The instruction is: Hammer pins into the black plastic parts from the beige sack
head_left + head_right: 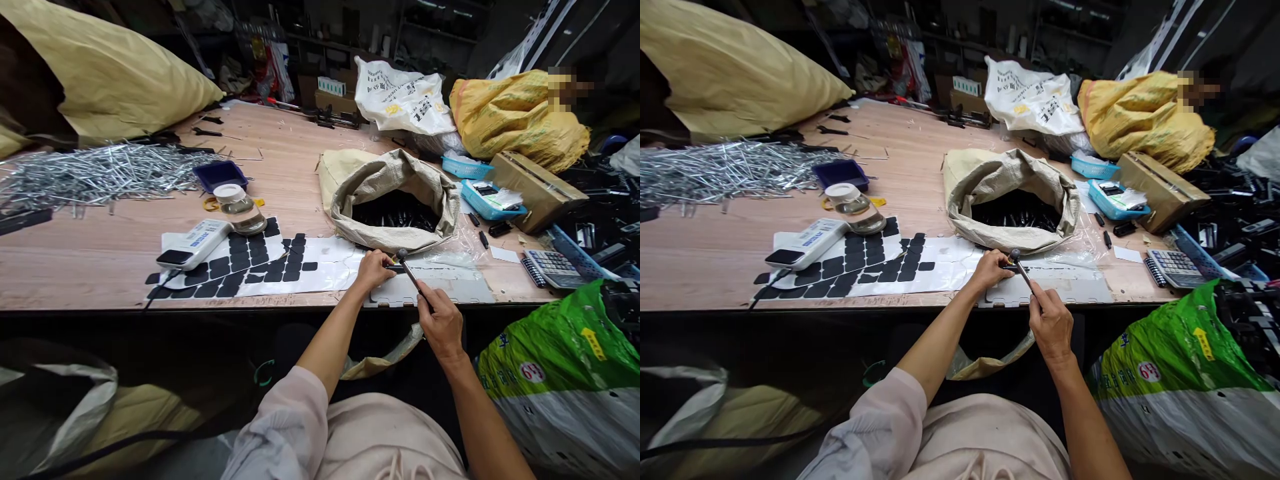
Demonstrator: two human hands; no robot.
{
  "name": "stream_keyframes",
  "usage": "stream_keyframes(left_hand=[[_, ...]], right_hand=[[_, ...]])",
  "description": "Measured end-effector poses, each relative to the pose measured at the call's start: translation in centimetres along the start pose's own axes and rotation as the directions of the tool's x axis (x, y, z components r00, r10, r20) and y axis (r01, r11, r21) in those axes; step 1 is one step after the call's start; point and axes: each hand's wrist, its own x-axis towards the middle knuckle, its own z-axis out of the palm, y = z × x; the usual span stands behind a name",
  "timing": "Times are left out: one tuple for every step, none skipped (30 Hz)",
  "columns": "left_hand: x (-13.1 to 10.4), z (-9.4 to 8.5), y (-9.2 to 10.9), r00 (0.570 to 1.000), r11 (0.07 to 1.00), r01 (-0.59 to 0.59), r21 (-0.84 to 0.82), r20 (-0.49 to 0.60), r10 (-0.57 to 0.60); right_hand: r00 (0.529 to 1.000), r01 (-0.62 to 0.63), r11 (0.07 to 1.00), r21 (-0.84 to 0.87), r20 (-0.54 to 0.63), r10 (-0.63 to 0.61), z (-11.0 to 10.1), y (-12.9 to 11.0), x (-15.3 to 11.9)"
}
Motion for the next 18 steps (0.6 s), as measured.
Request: stream_keyframes(left_hand=[[0.0,0.0,0.0,1.000,1.000,0.001,0.000,-0.004,-0.001],[-0.1,0.0,0.1,1.000,1.000,0.003,0.001,-0.007,-0.003],[-0.1,0.0,0.1,1.000,1.000,0.005,0.000,-0.010,-0.005],[-0.1,0.0,0.1,1.000,1.000,0.008,-0.002,-0.012,-0.008],[-0.2,0.0,0.2,1.000,1.000,0.011,-0.006,-0.015,-0.011],[-0.2,0.1,0.2,1.000,1.000,0.011,-0.011,-0.018,-0.012],[-0.2,0.1,0.2,1.000,1.000,0.010,-0.017,-0.024,-0.011],[-0.3,0.1,0.2,1.000,1.000,0.009,-0.022,-0.029,-0.009],[-0.3,0.2,0.3,0.999,1.000,0.007,-0.026,-0.033,-0.008],[-0.3,0.2,0.3,0.999,1.000,0.007,-0.028,-0.038,-0.008],[-0.3,0.2,0.3,0.999,1.000,0.007,-0.027,-0.044,-0.008],[-0.3,0.3,0.4,0.999,1.000,0.009,-0.025,-0.049,-0.010],[-0.4,0.3,0.4,0.998,1.000,0.012,-0.023,-0.056,-0.013],[-0.4,0.3,0.4,0.998,1.000,0.015,-0.019,-0.061,-0.016],[-0.5,0.4,0.4,0.998,1.000,0.016,-0.017,-0.065,-0.017],[-0.5,0.4,0.4,0.998,1.000,0.016,-0.015,-0.065,-0.017],[-0.6,0.5,0.4,0.998,1.000,0.014,-0.015,-0.063,-0.015],[-0.6,0.5,0.4,0.998,1.000,0.010,-0.015,-0.062,-0.011]], right_hand=[[1.000,-0.004,1.000,-0.014,0.012,0.004,0.2,0.1,-0.1],[1.000,-0.007,1.000,-0.027,0.028,0.008,0.4,0.3,-0.2],[0.999,-0.010,0.999,-0.038,0.044,0.011,0.5,0.4,-0.3],[0.998,-0.012,0.999,-0.045,0.053,0.014,0.6,0.4,-0.3],[0.998,-0.014,0.999,-0.048,0.054,0.017,0.6,0.4,-0.2],[0.999,-0.017,0.999,-0.047,0.044,0.019,0.5,0.4,-0.2],[0.999,-0.020,0.999,-0.045,0.027,0.021,0.3,0.4,-0.1],[1.000,-0.021,0.999,-0.042,0.008,0.021,0.2,0.3,0.0],[1.000,-0.021,0.999,-0.040,-0.009,0.021,0.0,0.2,0.0],[1.000,-0.022,0.999,-0.039,-0.021,0.021,-0.1,0.2,0.0],[0.999,-0.024,0.999,-0.040,-0.026,0.023,-0.1,0.3,0.0],[0.999,-0.028,0.999,-0.042,-0.023,0.027,-0.2,0.4,-0.1],[0.999,-0.037,0.998,-0.043,-0.014,0.036,-0.2,0.5,-0.2],[0.999,-0.051,0.998,-0.040,-0.004,0.051,-0.1,0.7,-0.4],[0.998,-0.068,0.997,-0.028,0.009,0.068,-0.1,0.9,-0.4],[0.996,-0.087,0.996,-0.005,0.021,0.087,0.0,1.2,-0.3],[0.994,-0.106,0.994,0.035,0.030,0.105,0.1,1.4,-0.1],[0.992,-0.125,0.988,0.094,0.035,0.122,0.3,1.7,0.3]])
